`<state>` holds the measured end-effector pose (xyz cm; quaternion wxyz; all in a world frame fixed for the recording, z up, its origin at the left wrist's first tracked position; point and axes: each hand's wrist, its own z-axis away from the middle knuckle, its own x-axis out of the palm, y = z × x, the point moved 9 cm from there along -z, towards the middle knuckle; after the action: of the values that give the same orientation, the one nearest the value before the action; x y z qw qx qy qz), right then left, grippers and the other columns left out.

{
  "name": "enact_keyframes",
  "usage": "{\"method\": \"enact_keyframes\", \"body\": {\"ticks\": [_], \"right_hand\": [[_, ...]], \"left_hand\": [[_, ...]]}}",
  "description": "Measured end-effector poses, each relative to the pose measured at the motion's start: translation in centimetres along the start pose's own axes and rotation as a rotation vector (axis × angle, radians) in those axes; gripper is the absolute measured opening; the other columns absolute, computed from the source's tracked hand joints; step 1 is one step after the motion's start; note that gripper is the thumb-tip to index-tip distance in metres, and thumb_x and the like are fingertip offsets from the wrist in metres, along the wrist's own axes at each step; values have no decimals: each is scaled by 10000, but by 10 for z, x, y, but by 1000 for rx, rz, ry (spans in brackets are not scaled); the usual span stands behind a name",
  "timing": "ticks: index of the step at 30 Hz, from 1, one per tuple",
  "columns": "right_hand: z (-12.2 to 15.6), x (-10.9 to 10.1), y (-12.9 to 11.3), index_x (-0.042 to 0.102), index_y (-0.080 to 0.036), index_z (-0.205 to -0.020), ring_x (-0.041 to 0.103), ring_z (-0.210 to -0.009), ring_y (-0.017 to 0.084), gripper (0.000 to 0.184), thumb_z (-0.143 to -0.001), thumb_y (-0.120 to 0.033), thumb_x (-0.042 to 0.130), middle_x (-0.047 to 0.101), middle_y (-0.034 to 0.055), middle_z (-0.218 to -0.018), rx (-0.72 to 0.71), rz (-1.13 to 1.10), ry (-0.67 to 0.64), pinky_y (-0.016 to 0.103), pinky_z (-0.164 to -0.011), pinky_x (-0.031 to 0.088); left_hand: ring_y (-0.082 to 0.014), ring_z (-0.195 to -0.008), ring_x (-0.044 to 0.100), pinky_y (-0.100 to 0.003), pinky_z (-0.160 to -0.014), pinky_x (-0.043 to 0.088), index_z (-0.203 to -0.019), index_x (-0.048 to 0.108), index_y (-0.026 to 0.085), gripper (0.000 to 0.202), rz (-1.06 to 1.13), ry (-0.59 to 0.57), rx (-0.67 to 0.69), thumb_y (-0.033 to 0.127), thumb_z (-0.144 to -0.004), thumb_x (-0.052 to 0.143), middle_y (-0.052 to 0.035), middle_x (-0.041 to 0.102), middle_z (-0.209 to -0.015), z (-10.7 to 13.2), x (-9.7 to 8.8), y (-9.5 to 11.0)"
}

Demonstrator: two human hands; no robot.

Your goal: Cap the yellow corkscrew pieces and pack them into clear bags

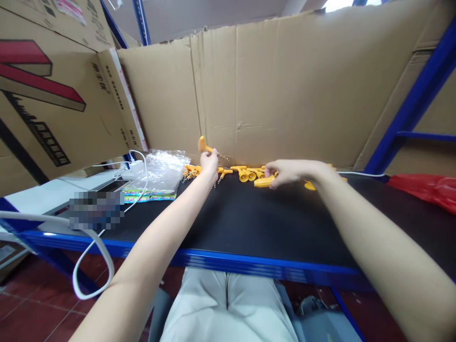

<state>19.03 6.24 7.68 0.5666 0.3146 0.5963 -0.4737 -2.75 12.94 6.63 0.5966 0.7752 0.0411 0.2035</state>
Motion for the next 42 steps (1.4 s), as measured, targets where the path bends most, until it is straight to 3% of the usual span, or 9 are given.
{"method": "enact_keyframes", "body": {"ticks": [1, 5, 8, 11, 14, 21, 28, 36, 42], "right_hand": [[-2, 7, -3, 536, -207, -726, 480, -554, 118, 230, -545, -239, 674, 543, -21, -634, -16, -9, 25, 231, -491, 296], [-19, 36, -3, 478, -198, -757, 476, -593, 130, 237, -559, -158, 603, 531, -4, -703, -63, -42, 171, 226, -496, 291], [-28, 47, -3, 446, -193, -770, 470, -615, 136, 224, -584, -134, 558, 524, 9, -721, -122, -43, 281, 231, -517, 305], [-27, 46, -9, 447, -185, -790, 488, -669, 147, 192, -626, -152, 541, 540, 25, -769, -212, -84, 386, 245, -580, 339], [-26, 45, -11, 455, -179, -803, 502, -701, 160, 176, -653, -175, 546, 547, 40, -797, -247, -96, 446, 265, -622, 358], [-28, 54, -12, 454, -176, -848, 525, -762, 172, 185, -692, -177, 552, 560, 54, -854, -274, -124, 446, 283, -678, 386], [-29, 58, -19, 431, -185, -852, 504, -711, 145, 187, -688, -130, 502, 545, 33, -831, -334, -147, 435, 260, -658, 382], [-29, 53, -4, 417, -189, -802, 484, -645, 147, 210, -627, -122, 512, 525, 21, -738, -159, -123, 439, 248, -583, 353], [-28, 51, -4, 433, -177, -803, 485, -654, 146, 214, -618, -112, 519, 531, 28, -743, -159, -113, 441, 244, -587, 350]], "left_hand": [[-42, -515, 495, -171, -544, 401, -808, 462, 156, 19, 41, -10, -31, 163, -798, 476, 23, 535, -684, 6, -3, 0], [-57, -536, 554, -182, -575, 447, -889, 468, 161, 204, 128, -112, -130, 76, -721, 548, 38, 528, -633, 28, -10, -14], [-98, -593, 601, -224, -624, 479, -880, 511, 146, 151, 124, -248, -231, 231, -767, 565, -21, 581, -675, 41, -4, -31], [-130, -620, 617, -255, -631, 489, -879, 548, 147, 286, 126, -381, -276, 418, -800, 504, -69, 622, -739, 51, 7, -39], [-135, -596, 611, -243, -574, 480, -874, 572, 139, 404, 118, -451, -322, 503, -824, 406, -79, 639, -733, 58, 15, -44], [-118, -532, 578, -213, -536, 454, -771, 598, 123, 405, 85, -419, -396, 430, -860, 348, -56, 600, -587, 57, 13, -61], [-133, -570, 611, -234, -575, 480, -764, 567, 127, 273, 90, -363, -347, 286, -855, 365, -38, 587, -563, 55, 11, -62], [-133, -543, 614, -246, -580, 494, -729, 549, 126, 212, 47, -365, -345, 241, -825, 399, -42, 600, -570, 53, 8, -65], [-132, -534, 612, -239, -580, 494, -704, 545, 116, 227, 63, -349, -370, 223, -827, 388, -50, 599, -557, 54, 7, -67]]}}
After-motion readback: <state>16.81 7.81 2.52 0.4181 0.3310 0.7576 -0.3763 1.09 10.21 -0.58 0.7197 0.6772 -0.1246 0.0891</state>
